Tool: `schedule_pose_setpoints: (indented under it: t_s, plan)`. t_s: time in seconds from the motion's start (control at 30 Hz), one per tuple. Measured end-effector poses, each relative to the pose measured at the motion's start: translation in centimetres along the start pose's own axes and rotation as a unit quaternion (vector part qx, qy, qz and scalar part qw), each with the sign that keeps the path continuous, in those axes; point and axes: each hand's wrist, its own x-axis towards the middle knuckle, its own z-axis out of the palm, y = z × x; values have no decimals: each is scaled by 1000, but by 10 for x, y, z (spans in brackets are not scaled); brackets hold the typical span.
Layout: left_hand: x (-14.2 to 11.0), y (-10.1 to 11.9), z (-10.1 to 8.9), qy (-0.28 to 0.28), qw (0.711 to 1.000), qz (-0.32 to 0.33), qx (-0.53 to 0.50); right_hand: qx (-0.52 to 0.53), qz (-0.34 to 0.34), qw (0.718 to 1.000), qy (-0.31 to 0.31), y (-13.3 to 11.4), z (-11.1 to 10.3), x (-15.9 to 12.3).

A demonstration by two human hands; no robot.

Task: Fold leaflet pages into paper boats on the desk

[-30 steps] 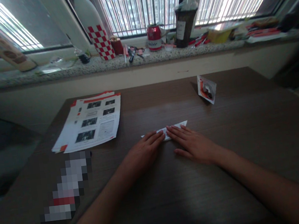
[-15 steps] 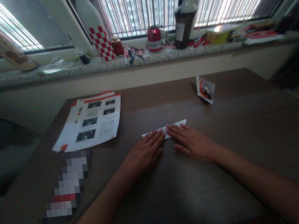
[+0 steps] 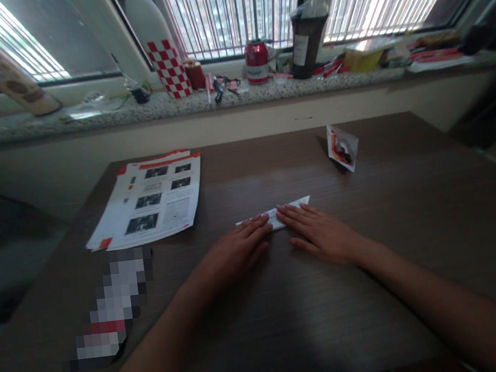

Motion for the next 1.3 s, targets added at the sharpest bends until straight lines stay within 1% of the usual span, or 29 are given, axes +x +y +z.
schedule_pose_setpoints:
  t_s: [0.17,0.37,0.57,0.73,0.9,0.97,1.13,1.3]
  plan:
    - [0,2,2,16,1000,-3,-1,-5,4,1000,8,-1,3,0]
    - [1,7,2,10,1000,-14,-3,-28,10,1000,4,-1,6,-1]
    - [0,5,4,19,1000,-6,-11,-30,43,998,24,-2,5,-2]
    - [-1,3,6,18,1000,-10,-8,-30,49,998,25,-3,5,-3]
    - [-2,2,7,16,1000,-7,-11,-53,107,992,48,3,6,-8]
    - [-2,1,7,18,1000,-6,-13,-54,113,991,50,4,5,-10]
    - [-2,-1,8,34,999,-1,-16,-54,113,991,52,6,4,-9]
    - [4,-5,9,65,997,-3,-36,-53,114,990,57,6,-1,-5]
